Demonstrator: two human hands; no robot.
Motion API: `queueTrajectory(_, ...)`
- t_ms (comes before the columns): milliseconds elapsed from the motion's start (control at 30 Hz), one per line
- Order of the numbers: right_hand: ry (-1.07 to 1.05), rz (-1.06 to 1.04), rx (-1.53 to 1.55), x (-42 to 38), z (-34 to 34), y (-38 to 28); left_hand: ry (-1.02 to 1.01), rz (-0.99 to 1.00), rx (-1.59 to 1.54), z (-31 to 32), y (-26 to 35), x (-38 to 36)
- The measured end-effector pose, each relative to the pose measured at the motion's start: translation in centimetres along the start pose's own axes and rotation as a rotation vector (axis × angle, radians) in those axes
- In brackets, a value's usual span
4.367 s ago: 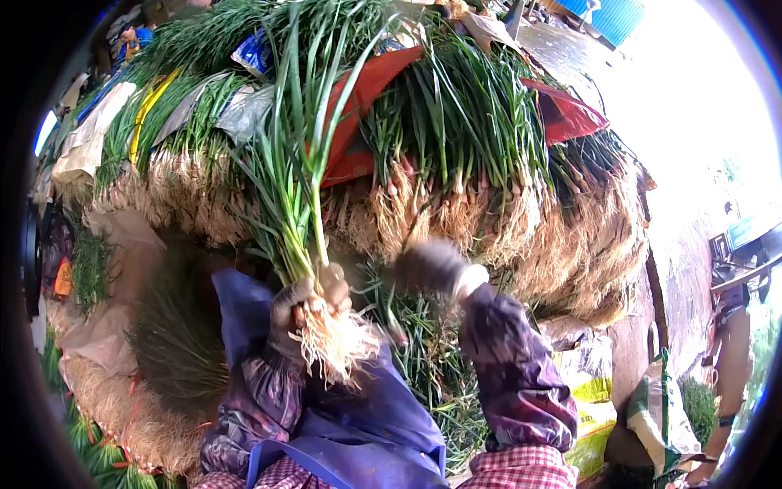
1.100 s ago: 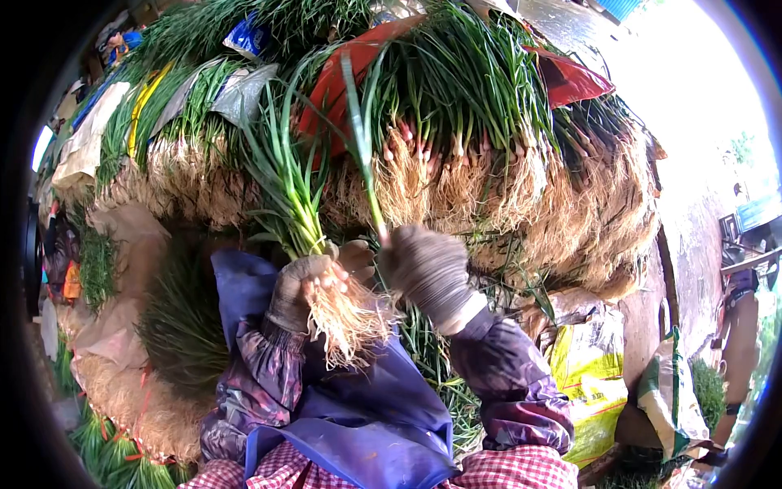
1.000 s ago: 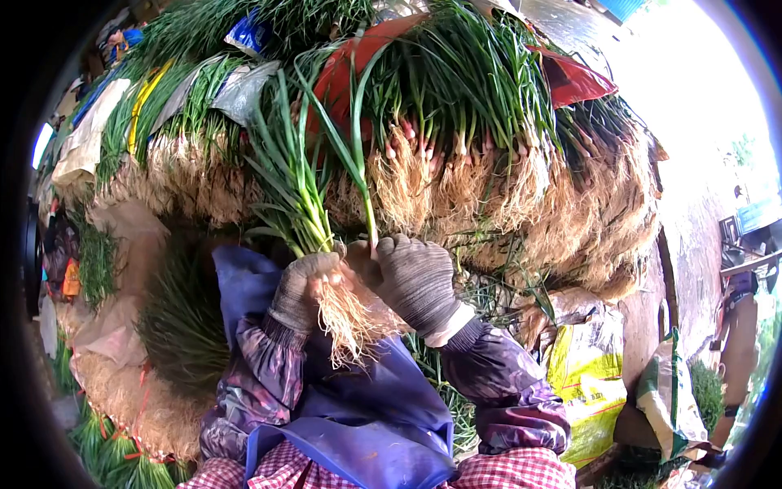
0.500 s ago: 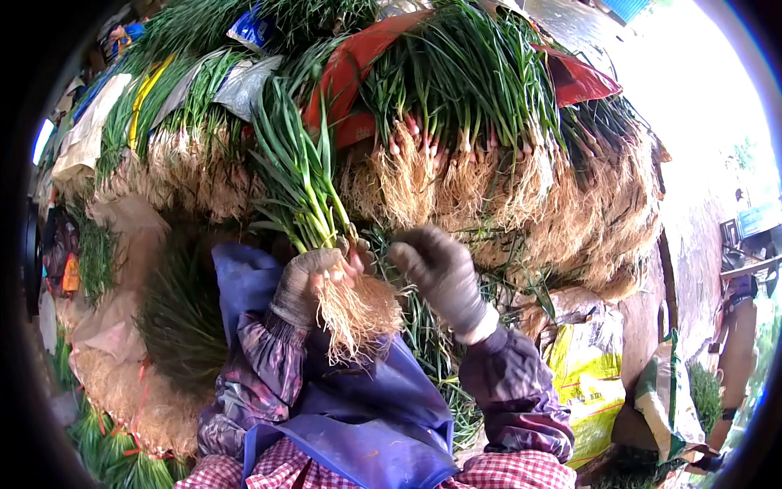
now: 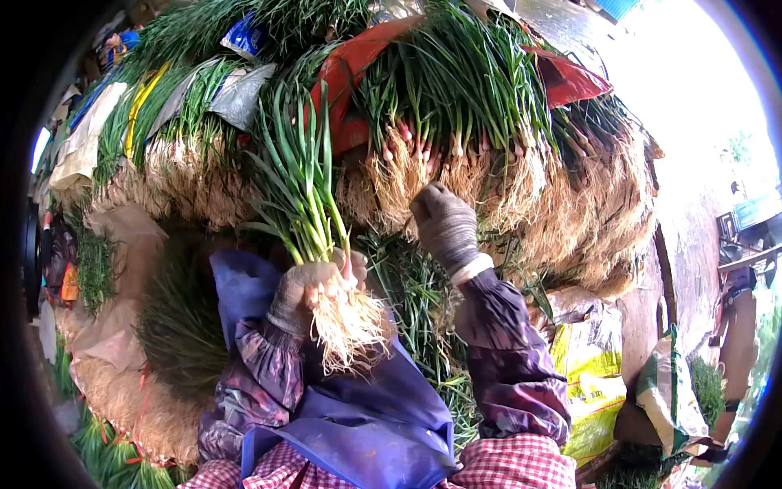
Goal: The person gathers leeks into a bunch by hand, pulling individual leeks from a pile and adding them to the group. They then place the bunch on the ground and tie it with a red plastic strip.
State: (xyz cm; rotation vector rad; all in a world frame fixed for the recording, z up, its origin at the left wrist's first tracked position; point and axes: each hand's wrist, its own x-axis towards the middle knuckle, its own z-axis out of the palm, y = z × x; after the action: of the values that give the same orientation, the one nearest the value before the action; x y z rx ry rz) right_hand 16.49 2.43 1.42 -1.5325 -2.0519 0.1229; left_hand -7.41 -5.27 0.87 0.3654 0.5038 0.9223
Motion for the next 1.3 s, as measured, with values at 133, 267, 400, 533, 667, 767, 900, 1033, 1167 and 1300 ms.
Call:
queueTrajectory(133,-1.032,0.015,-0.349,0.3,-2.4,0.8,-0.163,0.148,-0.140,0.6,-0.6,-0.4)
queueTrajectory(267,-0.068,0.231,-0.198,3.7,-3.8,2.9,-0.228,0.231,-0.148,1.7,0.2,0.1)
queueTrajectory(400,-0.104,0.379,-0.365,8.5,-3.3,4.3,-0.314,0.142,-0.225,1.5,0.1,2.0)
queueTrajectory(533,-0.121,0.160,0.082,4.9,-3.1,0.5,-0.032,0.080,-0.133,2.0,0.2,1.9)
queueTrajectory(667,-0.200,-0.137,-0.192,-3.8,-1.7,-6.6,0.006,0.016,-0.066,-1.1,-0.4,3.0)
queueTrajectory(767,-0.347,-0.120,0.276,-3.8,-3.9,-6.5,0.022,0.016,-0.072,0.4,-0.1,2.8)
queueTrajectory(900,-0.214,0.049,0.628,-1.0,-3.4,-4.2,-0.121,0.066,-0.334,0.5,-0.7,2.3)
queueTrajectory(1033,-0.678,0.106,0.984,-1.1,-0.4,-4.5,-0.336,0.032,-0.383,-1.8,-0.5,2.1)
queueTrajectory(1167,-0.099,0.183,0.691,-2.4,1.9,1.5,-0.315,0.052,-0.302,-1.1,-0.3,1.2)
queueTrajectory(1300,-0.701,0.059,-0.199,-1.6,-2.1,0.6,-0.148,0.117,-0.267,1.0,0.2,0.7)
